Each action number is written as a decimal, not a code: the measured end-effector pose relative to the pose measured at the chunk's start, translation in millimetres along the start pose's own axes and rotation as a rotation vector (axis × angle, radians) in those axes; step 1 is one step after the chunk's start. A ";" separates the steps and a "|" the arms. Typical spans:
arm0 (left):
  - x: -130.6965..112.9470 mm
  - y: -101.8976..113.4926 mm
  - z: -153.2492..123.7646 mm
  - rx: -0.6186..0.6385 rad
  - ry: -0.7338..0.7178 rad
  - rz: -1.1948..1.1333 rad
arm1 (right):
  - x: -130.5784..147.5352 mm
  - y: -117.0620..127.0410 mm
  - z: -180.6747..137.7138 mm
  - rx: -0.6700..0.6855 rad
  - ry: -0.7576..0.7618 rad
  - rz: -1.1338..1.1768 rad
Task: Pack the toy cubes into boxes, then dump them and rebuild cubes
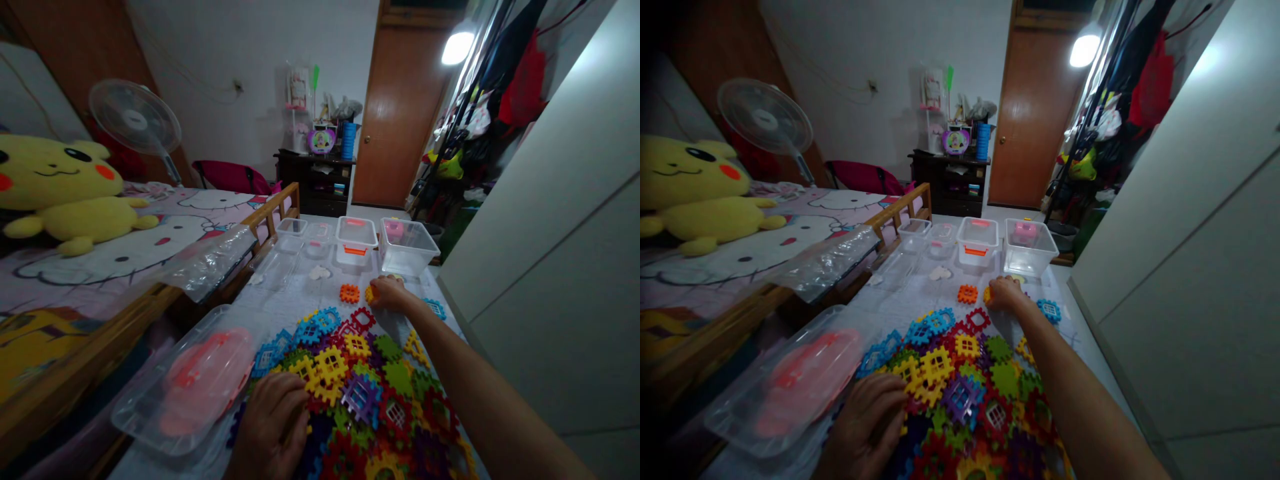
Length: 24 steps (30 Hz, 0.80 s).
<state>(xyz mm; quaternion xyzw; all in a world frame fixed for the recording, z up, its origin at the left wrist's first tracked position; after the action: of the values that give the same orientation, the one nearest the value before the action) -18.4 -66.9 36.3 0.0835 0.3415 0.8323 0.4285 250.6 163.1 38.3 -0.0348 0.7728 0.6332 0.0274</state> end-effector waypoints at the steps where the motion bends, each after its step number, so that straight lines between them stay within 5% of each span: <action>1: 0.1 -0.3 0.0 0.004 -0.002 0.000 | -0.6 0.4 -0.1 -0.001 0.002 -0.002; 6: 0.1 -1.4 -1.3 0.004 -0.006 0.008 | 3.7 8.8 -4.0 -0.040 0.016 0.008; 16: -1.7 -0.3 -1.1 0.013 0.033 -0.017 | 61.8 7.3 0.4 -0.038 0.137 0.042; 24: 0.3 -1.7 -3.0 0.003 0.059 -0.044 | 51.6 11.9 -3.4 -0.075 0.116 0.140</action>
<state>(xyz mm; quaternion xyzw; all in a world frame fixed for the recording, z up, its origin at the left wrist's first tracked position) -18.8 -67.5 32.9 0.0520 0.3569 0.8243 0.4364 198.2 161.1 46.1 -0.0183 0.7492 0.6591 -0.0632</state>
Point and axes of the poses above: each hand's wrist, its own z-axis towards the middle knuckle, its own y-axis out of the back of the hand, x = y × z, the point moved 4 cm from there along z, towards the middle knuckle, and after that the axes turned 12 degrees about -y, right-handed, at the moved point
